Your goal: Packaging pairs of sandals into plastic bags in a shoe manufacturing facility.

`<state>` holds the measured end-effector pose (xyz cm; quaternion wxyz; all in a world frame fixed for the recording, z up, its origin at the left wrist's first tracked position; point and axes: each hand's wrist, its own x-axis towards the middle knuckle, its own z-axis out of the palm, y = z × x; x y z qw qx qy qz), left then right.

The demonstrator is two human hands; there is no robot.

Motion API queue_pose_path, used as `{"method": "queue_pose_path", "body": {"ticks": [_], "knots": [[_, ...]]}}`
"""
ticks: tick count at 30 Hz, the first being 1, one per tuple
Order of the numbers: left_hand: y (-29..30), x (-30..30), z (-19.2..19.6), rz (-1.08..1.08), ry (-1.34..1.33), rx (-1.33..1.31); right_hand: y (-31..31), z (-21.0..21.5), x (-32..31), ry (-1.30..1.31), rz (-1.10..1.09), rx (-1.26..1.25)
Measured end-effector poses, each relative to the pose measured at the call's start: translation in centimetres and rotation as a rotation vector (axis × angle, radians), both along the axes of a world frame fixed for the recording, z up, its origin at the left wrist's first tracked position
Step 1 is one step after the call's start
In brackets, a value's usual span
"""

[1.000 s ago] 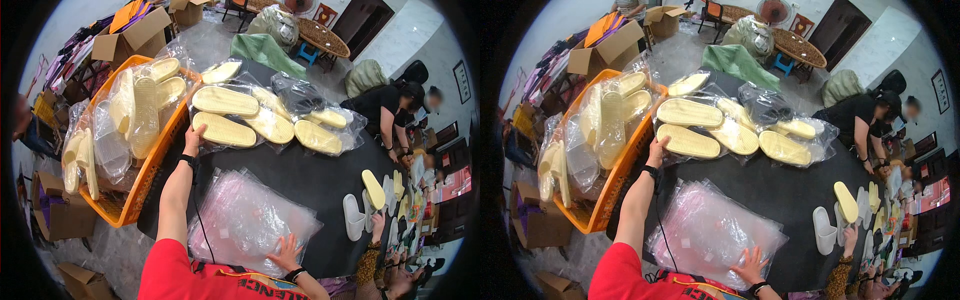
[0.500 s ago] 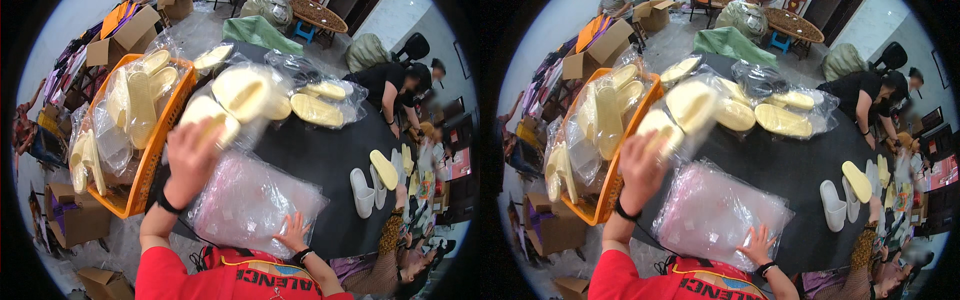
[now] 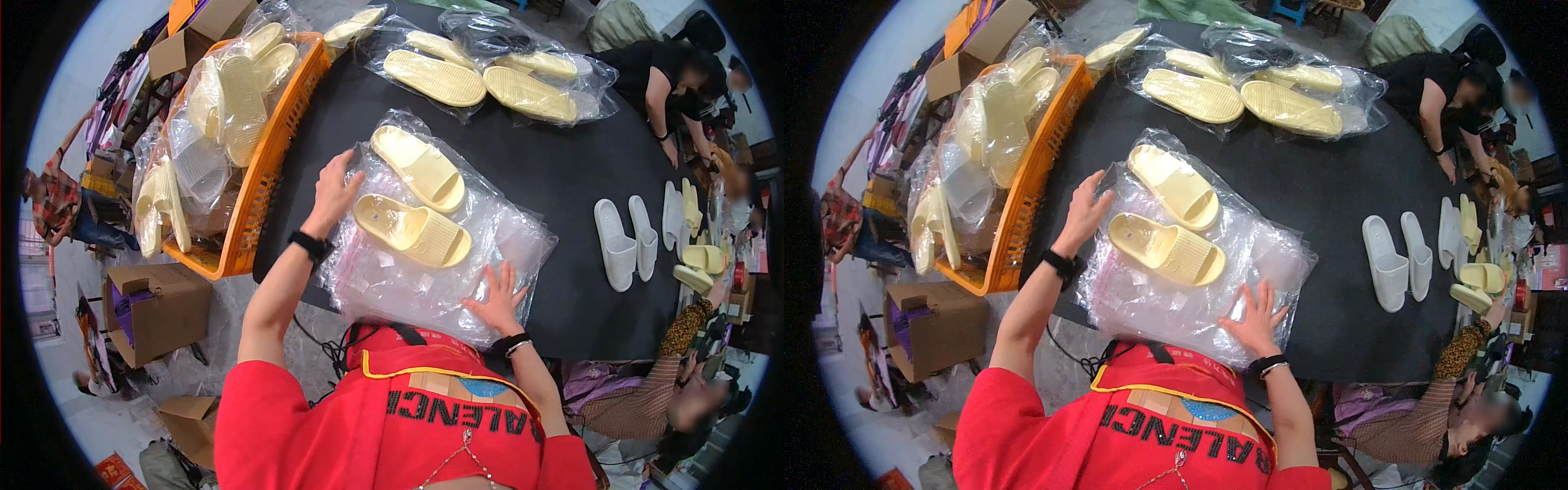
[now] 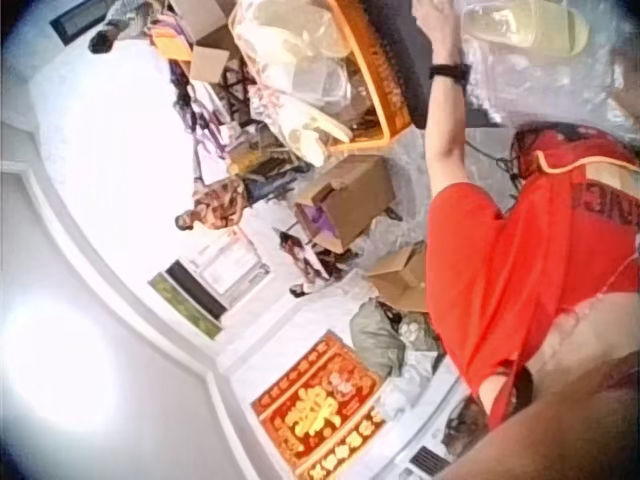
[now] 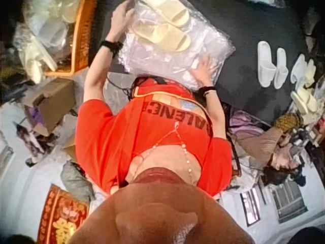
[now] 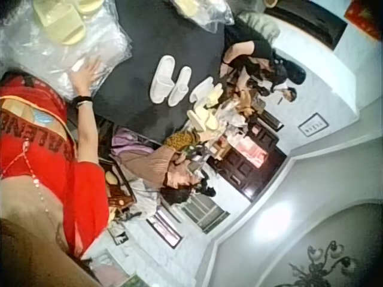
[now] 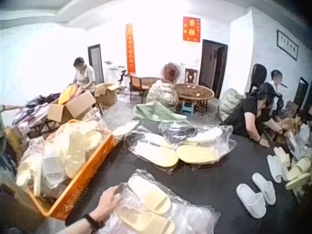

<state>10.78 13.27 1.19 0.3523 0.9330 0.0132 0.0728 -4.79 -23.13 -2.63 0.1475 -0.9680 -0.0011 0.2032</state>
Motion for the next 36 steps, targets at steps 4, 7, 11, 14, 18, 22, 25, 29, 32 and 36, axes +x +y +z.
{"method": "queue_pose_path", "body": {"ticks": [4,7,11,14,18,22,25,29,32,36], "knots": [[3.3,2.5,-4.9,0.166,0.207,-0.193,-0.5,2.4,0.5,-0.053,0.006,-0.036],[3.2,4.2,-4.8,0.171,0.275,-0.235,-1.5,1.1,0.8,-0.205,-0.073,0.385],[3.0,6.2,-1.8,-0.025,0.551,-0.505,2.7,1.0,0.9,0.029,-0.485,0.799],[3.1,6.6,-2.0,0.059,0.37,-0.043,4.7,1.6,2.4,0.273,-0.726,0.924],[3.8,6.9,-5.0,0.229,0.319,-0.463,5.7,-0.4,3.4,0.365,-0.668,1.036],[3.8,6.4,-5.1,0.151,0.368,-0.484,5.4,-0.7,3.3,0.325,-0.826,1.149],[5.5,5.1,-3.1,-0.007,0.189,-0.588,3.6,-0.2,3.3,0.257,-0.853,1.209],[2.1,0.8,6.9,-0.254,0.22,-0.742,-1.1,1.2,2.6,0.095,-0.968,1.246],[0.4,-3.9,8.6,-0.351,0.646,-1.171,-4.0,0.2,1.8,0.106,-0.997,1.124],[-0.4,-5.8,2.7,-0.63,0.777,-0.391,-5.3,-1.3,0.9,0.078,-1.001,1.002]]}}
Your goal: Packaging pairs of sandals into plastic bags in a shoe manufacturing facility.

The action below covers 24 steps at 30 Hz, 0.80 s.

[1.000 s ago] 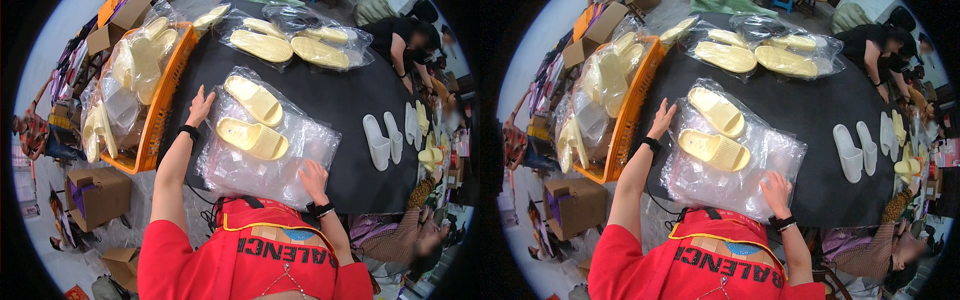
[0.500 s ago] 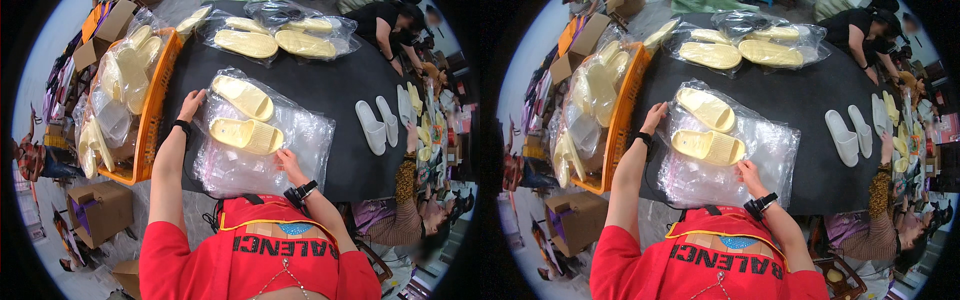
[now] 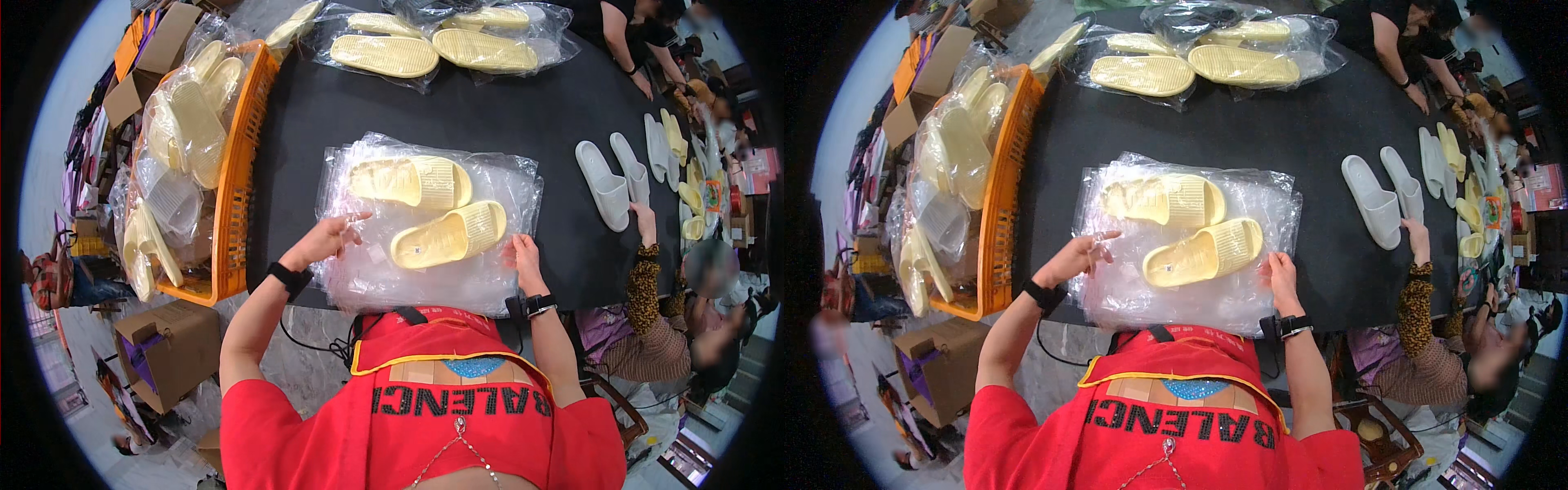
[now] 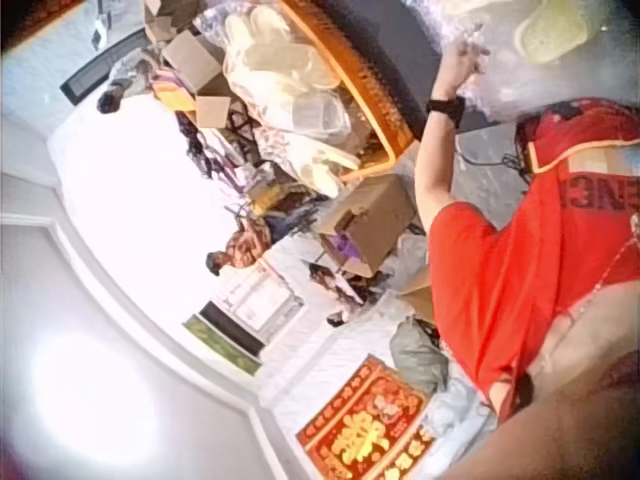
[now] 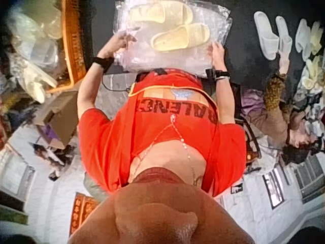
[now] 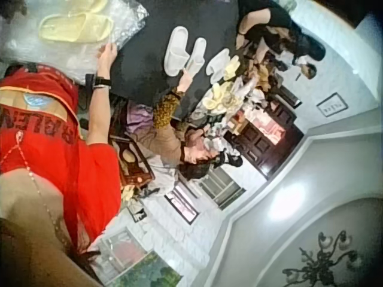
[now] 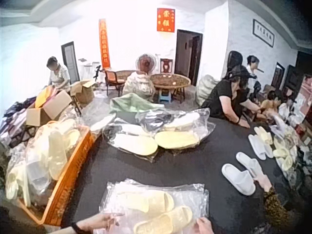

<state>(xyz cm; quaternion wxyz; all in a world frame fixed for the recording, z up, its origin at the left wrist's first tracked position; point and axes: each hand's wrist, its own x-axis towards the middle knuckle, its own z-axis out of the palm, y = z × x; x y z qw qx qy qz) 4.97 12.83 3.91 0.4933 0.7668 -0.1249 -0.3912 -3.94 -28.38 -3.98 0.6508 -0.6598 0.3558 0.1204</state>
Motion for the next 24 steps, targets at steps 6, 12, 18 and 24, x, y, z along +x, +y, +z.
{"method": "queue_pose_path", "body": {"ticks": [6,12,18,24], "knots": [[-4.5,2.2,-2.8,-0.211,-0.768,0.126,0.3,0.2,0.6,-0.058,0.0,-0.134],[-10.4,4.6,-5.0,-0.358,-1.133,0.139,1.1,0.3,2.1,-0.087,0.028,-0.144],[-14.0,5.8,-5.2,-0.512,-0.762,0.1,1.1,-0.5,2.0,-0.113,0.077,-0.057],[-15.0,3.5,-6.1,-0.437,-0.891,0.209,1.6,1.1,0.9,-0.066,-0.151,0.21]]}}
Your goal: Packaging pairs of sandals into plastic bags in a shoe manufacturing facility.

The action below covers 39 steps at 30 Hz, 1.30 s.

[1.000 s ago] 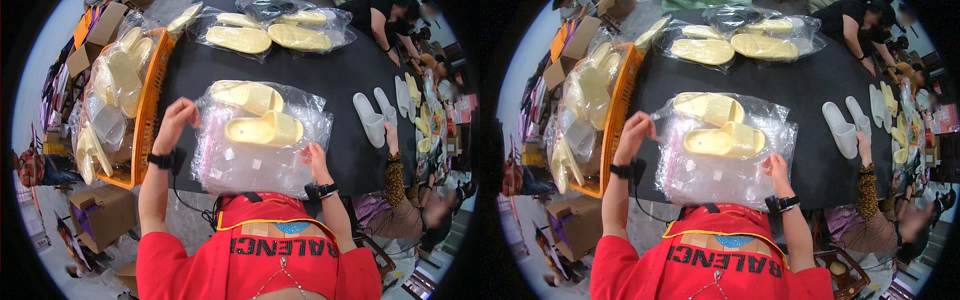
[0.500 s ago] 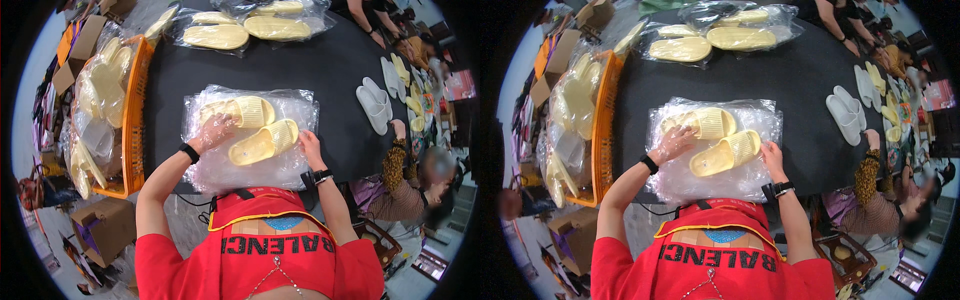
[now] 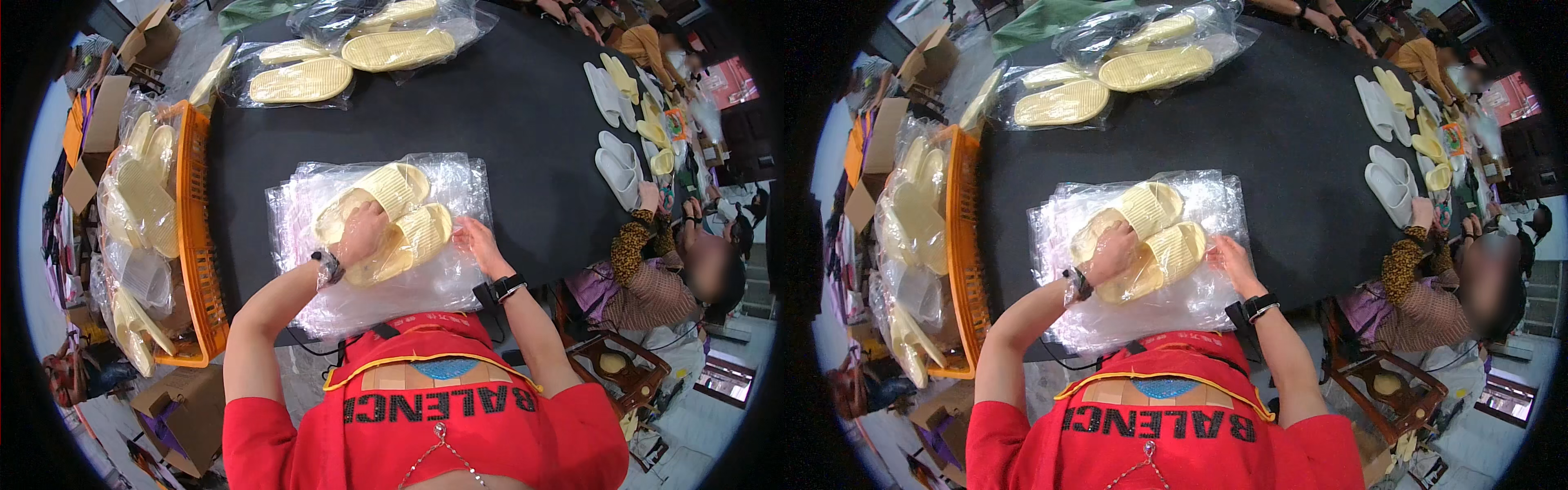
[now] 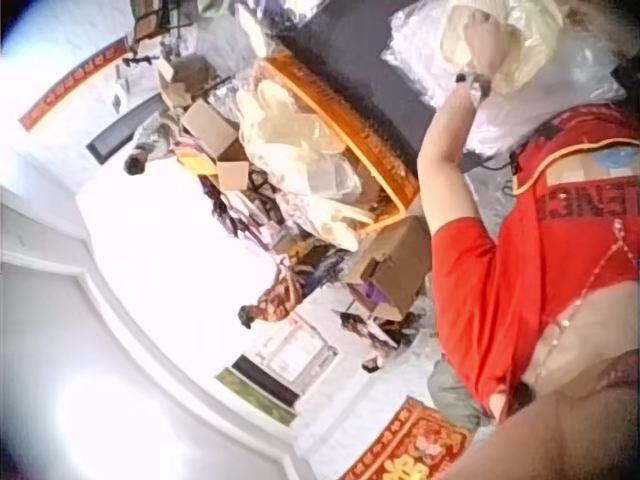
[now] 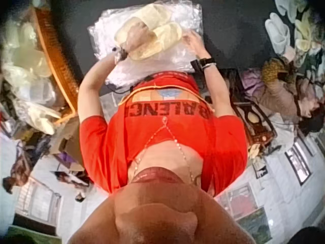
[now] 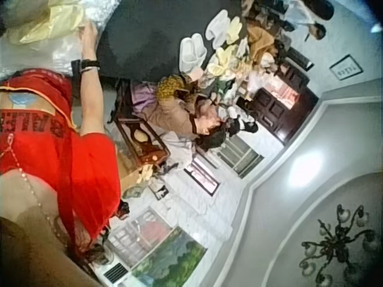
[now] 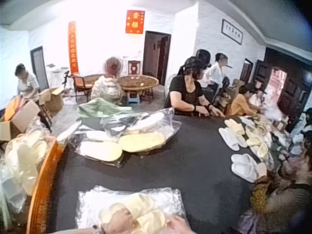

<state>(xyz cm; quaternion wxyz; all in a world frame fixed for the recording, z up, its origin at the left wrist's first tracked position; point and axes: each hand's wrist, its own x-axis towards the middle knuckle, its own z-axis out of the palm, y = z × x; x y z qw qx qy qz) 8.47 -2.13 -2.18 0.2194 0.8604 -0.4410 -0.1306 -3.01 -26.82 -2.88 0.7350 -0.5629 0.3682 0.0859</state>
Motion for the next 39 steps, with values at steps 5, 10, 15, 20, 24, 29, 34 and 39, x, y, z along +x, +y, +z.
{"method": "queue_pose_path", "body": {"ticks": [5,10,15,20,24,29,34,39], "knots": [[0.8,0.0,-5.2,0.123,0.195,-0.244,-0.5,-1.7,-1.6,0.084,0.055,-0.285],[9.9,-1.2,-2.1,0.211,-0.075,0.22,-0.6,-2.5,-2.5,-0.001,-0.104,-0.309],[22.5,-2.1,-2.2,0.882,0.069,-0.067,-0.8,-2.3,-2.3,-0.011,-0.059,-0.427],[26.2,-0.3,4.9,1.092,0.17,-0.614,-1.2,-1.7,-2.8,-0.049,0.01,-0.4],[15.8,0.0,15.8,0.771,0.285,-0.742,-0.6,-1.7,-3.5,-0.086,0.094,-0.463],[1.0,0.0,11.6,-0.068,-0.068,-0.19,0.8,-2.2,-4.3,-0.033,0.121,-0.519],[-8.7,-1.9,1.2,-0.006,0.042,-0.034,1.2,-2.7,-8.6,-0.152,0.27,-0.872],[-10.0,0.4,-3.6,0.045,-0.124,-0.018,-0.1,-2.9,-9.6,-0.031,0.327,-0.76]]}}
